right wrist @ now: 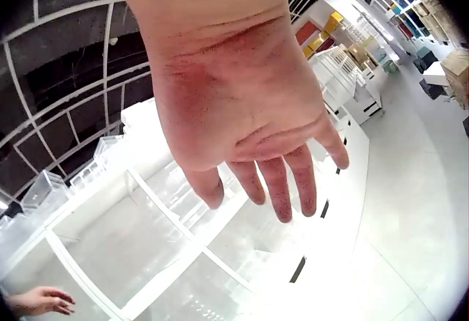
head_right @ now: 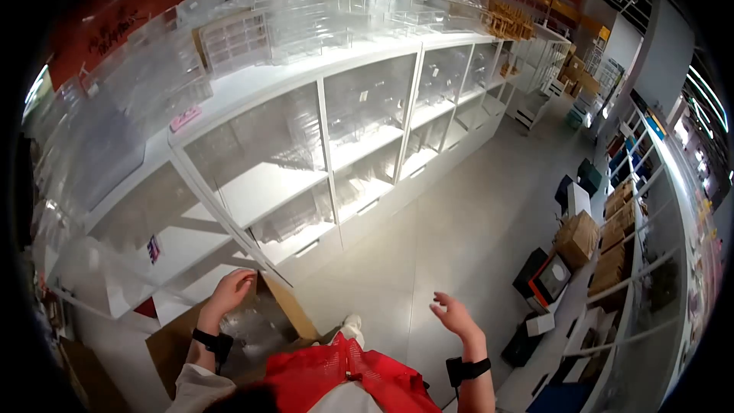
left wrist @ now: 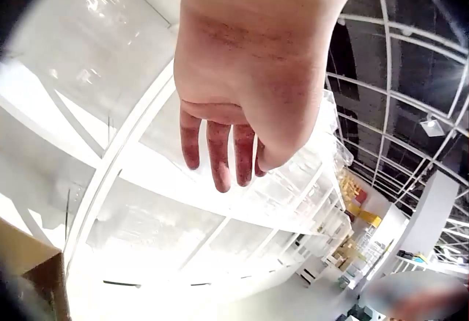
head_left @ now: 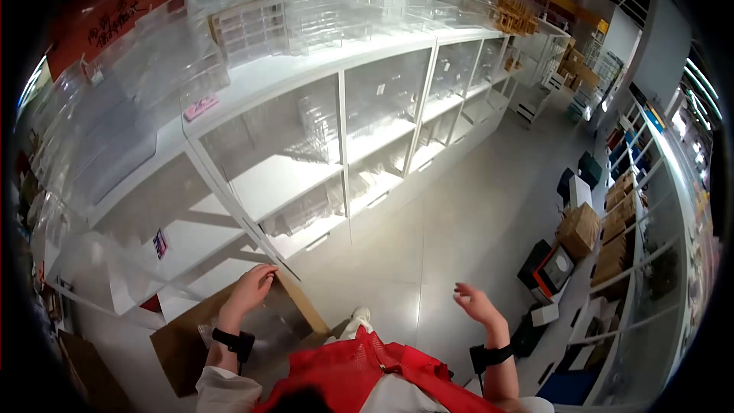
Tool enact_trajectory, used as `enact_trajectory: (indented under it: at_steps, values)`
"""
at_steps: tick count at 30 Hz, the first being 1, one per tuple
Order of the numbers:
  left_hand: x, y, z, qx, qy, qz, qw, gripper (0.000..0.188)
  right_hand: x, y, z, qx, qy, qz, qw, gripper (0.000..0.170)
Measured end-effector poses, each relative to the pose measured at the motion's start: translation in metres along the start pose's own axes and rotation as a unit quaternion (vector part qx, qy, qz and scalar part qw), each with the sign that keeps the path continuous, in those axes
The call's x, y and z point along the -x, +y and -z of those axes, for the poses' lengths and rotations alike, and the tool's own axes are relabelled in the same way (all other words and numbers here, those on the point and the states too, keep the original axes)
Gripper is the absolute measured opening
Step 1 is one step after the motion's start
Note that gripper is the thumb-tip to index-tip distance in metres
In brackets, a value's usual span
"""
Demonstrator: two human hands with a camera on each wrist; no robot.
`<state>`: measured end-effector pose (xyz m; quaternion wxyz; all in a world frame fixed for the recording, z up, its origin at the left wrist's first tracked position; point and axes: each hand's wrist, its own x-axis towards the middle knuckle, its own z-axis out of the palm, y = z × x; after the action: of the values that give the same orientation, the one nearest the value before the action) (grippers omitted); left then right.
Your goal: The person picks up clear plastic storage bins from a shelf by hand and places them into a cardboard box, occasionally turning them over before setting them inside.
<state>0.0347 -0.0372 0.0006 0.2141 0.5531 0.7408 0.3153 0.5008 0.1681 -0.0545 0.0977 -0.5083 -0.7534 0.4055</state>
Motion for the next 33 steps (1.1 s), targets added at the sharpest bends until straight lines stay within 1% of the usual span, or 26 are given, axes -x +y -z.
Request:
enact_trajectory:
  at_steps: [2,3,4,5,6,7,8,9,11,13,15,16,18,19,21,22,24,26,27,30,33]
  values:
    - [-0.03,-0.008,0.006,-0.002,0.048,-0.013,0.999,0.023,-0.033,0.001,0.002,0.016,-0.052,-0.025,0.998,0.046]
    - [-0.047,-0.012,0.011,-0.004,0.033,-0.004,0.999,0.024,-0.045,0.003,0.004,0.02,-0.072,-0.041,0.996,0.046]
    - [-0.07,-0.009,0.018,-0.001,0.048,-0.015,0.999,0.025,-0.06,0.0,0.008,0.023,-0.09,-0.055,0.994,0.046]
    - [-0.093,-0.006,0.025,0.001,0.062,-0.025,0.998,0.026,-0.071,-0.003,0.016,-0.029,-0.089,-0.051,0.994,0.047]
    - [-0.114,0.0,0.031,0.005,0.072,-0.032,0.997,0.027,-0.083,-0.001,0.021,-0.035,-0.074,-0.066,0.995,0.047]
    - [-0.138,0.02,0.044,-0.047,0.087,-0.089,0.991,0.031,-0.094,0.002,0.028,-0.041,-0.06,-0.082,0.994,0.047]
    - [-0.163,0.042,0.056,-0.079,0.113,-0.113,0.984,0.032,-0.105,0.007,0.034,-0.047,-0.047,-0.097,0.993,0.047]
    - [-0.188,0.065,0.066,-0.112,0.14,-0.138,0.974,0.033,-0.119,0.016,0.042,-0.018,-0.048,-0.093,0.994,0.05]
    - [-0.241,0.098,0.085,-0.169,0.226,-0.203,0.938,0.031,-0.15,0.019,0.062,-0.036,-0.063,-0.095,0.993,0.049]
    - [-0.291,0.136,0.107,-0.195,0.271,-0.25,0.909,0.032,-0.183,0.013,0.081,-0.035,-0.067,-0.085,0.994,0.046]
    - [-0.332,0.166,0.12,-0.2,0.316,-0.24,0.896,0.035,-0.233,0.042,0.09,-0.043,-0.055,-0.059,0.996,0.048]
    - [-0.353,0.174,0.126,-0.225,0.331,-0.233,0.886,0.036,-0.259,0.051,0.099,-0.046,-0.052,-0.045,0.997,0.049]
    - [-0.387,0.185,0.136,-0.275,0.351,-0.216,0.869,0.038,-0.289,0.028,0.128,-0.02,-0.056,-0.037,0.998,0.046]
    - [-0.4,0.187,0.14,-0.28,0.347,-0.211,0.87,0.038,-0.303,0.018,0.139,-0.011,-0.055,-0.033,0.998,0.044]
    - [-0.43,0.196,0.15,-0.289,0.338,-0.21,0.871,0.04,-0.34,0.028,0.16,-0.04,-0.048,-0.008,0.998,0.044]
    - [-0.444,0.204,0.159,-0.339,0.359,-0.217,0.842,0.041,-0.359,0.034,0.174,-0.054,-0.043,0.002,0.998,0.044]
    - [-0.467,0.218,0.178,-0.43,0.394,-0.224,0.781,0.042,-0.387,0.036,0.201,-0.009,-0.031,0.004,0.999,0.044]
    - [-0.493,0.233,0.207,-0.499,0.41,-0.2,0.737,0.053,-0.417,0.033,0.224,0.034,-0.021,0.008,0.999,0.044]
    - [-0.507,0.24,0.22,-0.532,0.417,-0.189,0.713,0.059,-0.432,0.033,0.232,0.027,-0.012,0.005,1.0,0.043]
    - [-0.543,0.251,0.238,-0.601,0.394,-0.144,0.681,0.083,-0.465,0.043,0.239,-0.048,0.022,0.037,0.998,0.045]
    - [-0.577,0.241,0.239,-0.683,0.338,-0.101,0.64,0.102,-0.475,0.049,0.237,-0.09,-0.01,0.059,0.994,0.045]
